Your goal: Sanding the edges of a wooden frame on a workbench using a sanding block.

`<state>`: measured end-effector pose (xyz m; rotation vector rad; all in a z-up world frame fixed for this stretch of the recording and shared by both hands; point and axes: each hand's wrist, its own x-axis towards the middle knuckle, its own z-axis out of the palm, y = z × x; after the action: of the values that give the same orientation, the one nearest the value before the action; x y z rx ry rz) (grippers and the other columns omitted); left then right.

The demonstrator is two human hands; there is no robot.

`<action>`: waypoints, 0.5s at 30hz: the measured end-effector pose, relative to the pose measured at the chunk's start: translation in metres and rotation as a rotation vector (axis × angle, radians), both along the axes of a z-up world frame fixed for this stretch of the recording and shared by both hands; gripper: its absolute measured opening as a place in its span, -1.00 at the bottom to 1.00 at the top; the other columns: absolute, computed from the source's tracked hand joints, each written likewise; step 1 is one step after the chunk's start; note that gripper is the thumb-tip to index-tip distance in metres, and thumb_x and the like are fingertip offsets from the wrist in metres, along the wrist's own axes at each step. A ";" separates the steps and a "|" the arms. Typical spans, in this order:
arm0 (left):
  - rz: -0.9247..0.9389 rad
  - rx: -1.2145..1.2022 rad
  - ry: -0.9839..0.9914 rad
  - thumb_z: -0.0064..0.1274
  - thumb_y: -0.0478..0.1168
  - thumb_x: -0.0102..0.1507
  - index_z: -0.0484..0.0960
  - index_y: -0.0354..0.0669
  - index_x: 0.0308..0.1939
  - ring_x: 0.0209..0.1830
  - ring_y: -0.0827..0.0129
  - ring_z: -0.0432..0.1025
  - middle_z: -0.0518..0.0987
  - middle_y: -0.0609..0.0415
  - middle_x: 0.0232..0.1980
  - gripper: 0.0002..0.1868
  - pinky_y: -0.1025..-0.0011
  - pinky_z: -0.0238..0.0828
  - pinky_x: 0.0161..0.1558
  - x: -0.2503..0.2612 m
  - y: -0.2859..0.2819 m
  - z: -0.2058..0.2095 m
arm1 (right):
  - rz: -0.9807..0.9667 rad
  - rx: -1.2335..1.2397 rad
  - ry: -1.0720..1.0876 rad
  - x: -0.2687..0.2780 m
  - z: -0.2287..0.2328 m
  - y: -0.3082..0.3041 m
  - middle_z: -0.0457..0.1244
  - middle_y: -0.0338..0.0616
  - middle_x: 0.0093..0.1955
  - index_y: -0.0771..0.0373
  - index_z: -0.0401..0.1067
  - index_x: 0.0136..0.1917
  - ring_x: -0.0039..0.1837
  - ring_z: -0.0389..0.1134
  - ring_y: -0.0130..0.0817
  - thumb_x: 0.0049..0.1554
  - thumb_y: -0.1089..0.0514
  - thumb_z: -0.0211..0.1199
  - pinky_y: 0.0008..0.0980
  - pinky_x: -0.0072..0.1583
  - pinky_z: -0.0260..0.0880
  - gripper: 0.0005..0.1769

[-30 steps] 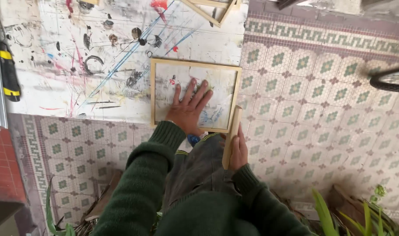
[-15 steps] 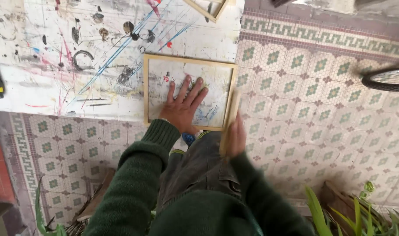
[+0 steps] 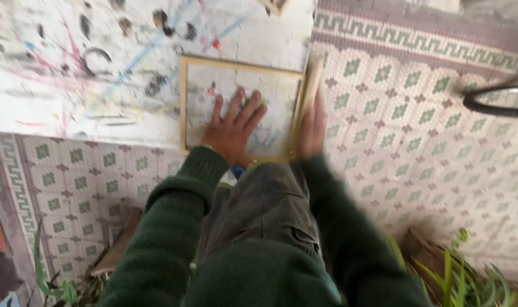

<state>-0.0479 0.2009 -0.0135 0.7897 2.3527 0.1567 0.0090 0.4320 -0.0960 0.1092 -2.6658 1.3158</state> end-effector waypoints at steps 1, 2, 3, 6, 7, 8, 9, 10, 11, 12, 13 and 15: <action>0.029 0.015 -0.063 0.33 0.51 -0.19 -0.25 0.09 0.65 0.69 0.00 -0.54 -0.41 0.09 0.71 0.56 -0.31 -0.59 0.52 0.000 0.002 0.004 | -0.096 -0.372 -0.144 -0.036 0.013 -0.002 -0.10 0.22 0.70 0.44 -0.11 0.66 0.67 0.00 -0.01 0.50 0.05 -0.27 -0.16 0.62 0.06 -0.40; 0.060 0.025 -0.108 0.32 0.52 -0.20 -0.26 0.09 0.63 0.68 0.03 -0.55 -0.42 0.11 0.70 0.56 -0.29 -0.62 0.52 -0.009 0.002 0.008 | -0.187 -0.748 -0.273 -0.082 0.023 -0.005 -0.09 0.30 0.68 0.49 -0.13 0.66 0.60 0.02 0.04 0.44 0.05 -0.24 -0.13 0.54 0.10 -0.34; 0.062 0.025 -0.104 0.32 0.52 -0.20 -0.26 0.09 0.63 0.68 0.03 -0.55 -0.42 0.11 0.70 0.56 -0.29 -0.62 0.52 -0.011 0.003 0.009 | -0.184 -0.748 -0.271 -0.056 0.015 -0.002 -0.09 0.30 0.68 0.49 -0.13 0.66 0.60 0.02 0.04 0.44 0.05 -0.24 -0.13 0.54 0.10 -0.34; 0.021 -0.033 -0.077 0.32 0.50 -0.18 -0.27 0.09 0.66 0.69 0.01 -0.55 -0.42 0.09 0.71 0.56 -0.29 -0.60 0.51 -0.008 -0.001 0.007 | -0.068 -0.243 -0.127 0.037 0.006 -0.008 -0.12 0.26 0.73 0.50 -0.13 0.67 0.75 -0.08 -0.01 0.54 0.00 -0.29 -0.20 0.68 -0.05 -0.37; 0.043 0.032 -0.047 0.31 0.51 -0.17 -0.26 0.09 0.65 0.69 0.01 -0.53 -0.41 0.10 0.71 0.54 -0.30 -0.60 0.52 -0.006 -0.003 0.000 | -0.221 -0.593 -0.392 0.070 0.010 -0.017 -0.06 0.27 0.67 0.43 -0.19 0.71 0.52 0.09 0.02 0.48 -0.03 -0.27 -0.15 0.46 0.11 -0.30; 0.062 0.101 -0.018 0.30 0.52 -0.16 -0.25 0.09 0.65 0.70 0.02 -0.52 -0.39 0.11 0.71 0.53 -0.30 -0.59 0.54 -0.003 -0.005 -0.007 | -0.376 -0.937 -0.663 0.106 0.015 -0.023 0.01 0.28 0.62 0.36 -0.25 0.75 0.28 0.26 0.06 0.42 -0.06 -0.26 -0.10 0.24 0.27 -0.22; 0.065 0.100 -0.016 0.30 0.52 -0.16 -0.25 0.09 0.65 0.70 0.02 -0.52 -0.39 0.11 0.71 0.53 -0.30 -0.59 0.54 -0.001 -0.004 -0.005 | -0.373 -0.936 -0.662 0.086 0.022 -0.022 0.01 0.28 0.62 0.36 -0.25 0.75 0.28 0.26 0.06 0.42 -0.06 -0.26 -0.10 0.24 0.27 -0.22; 0.077 0.098 -0.042 0.30 0.53 -0.18 -0.25 0.09 0.64 0.70 0.03 -0.52 -0.40 0.12 0.71 0.54 -0.29 -0.60 0.55 -0.002 -0.004 -0.005 | -0.252 -0.835 -0.480 0.063 0.026 -0.020 -0.03 0.26 0.65 0.42 -0.21 0.71 0.47 0.13 0.00 0.44 -0.08 -0.24 -0.15 0.42 0.14 -0.24; 0.089 0.096 -0.069 0.30 0.53 -0.19 -0.26 0.10 0.64 0.70 0.05 -0.52 -0.40 0.13 0.71 0.55 -0.29 -0.61 0.56 -0.002 -0.003 -0.004 | -0.135 -0.730 -0.298 0.040 0.031 -0.019 -0.08 0.24 0.69 0.47 -0.18 0.68 0.67 -0.01 -0.06 0.46 -0.10 -0.22 -0.20 0.60 0.01 -0.25; 0.091 0.098 -0.082 0.30 0.53 -0.19 -0.26 0.10 0.64 0.70 0.05 -0.52 -0.40 0.13 0.71 0.55 -0.29 -0.61 0.56 0.000 -0.001 -0.001 | -0.139 -0.726 -0.310 0.018 0.018 -0.009 -0.08 0.24 0.69 0.47 -0.18 0.68 0.67 -0.01 -0.06 0.46 -0.10 -0.22 -0.20 0.60 0.01 -0.25; 0.046 0.042 -0.060 0.31 0.52 -0.18 -0.26 0.07 0.65 0.69 0.01 -0.53 -0.41 0.10 0.70 0.55 -0.30 -0.60 0.52 0.001 0.001 0.001 | -0.137 -0.507 -0.254 -0.004 0.004 0.002 -0.06 0.20 0.70 0.46 -0.12 0.67 0.69 -0.01 -0.08 0.49 -0.11 -0.23 -0.21 0.63 0.00 -0.28; 0.008 -0.022 -0.011 0.32 0.52 -0.17 -0.26 0.05 0.65 0.68 -0.03 -0.53 -0.42 0.06 0.70 0.56 -0.31 -0.59 0.49 -0.007 0.000 0.002 | -0.118 -0.298 -0.172 -0.035 -0.012 0.007 -0.04 0.16 0.71 0.44 -0.06 0.67 0.72 -0.01 -0.11 0.52 -0.11 -0.24 -0.21 0.67 -0.01 -0.31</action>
<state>-0.0545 0.2011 -0.0114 0.7668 2.3439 0.1380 -0.0264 0.4393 -0.1084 -0.2040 -2.5237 1.7316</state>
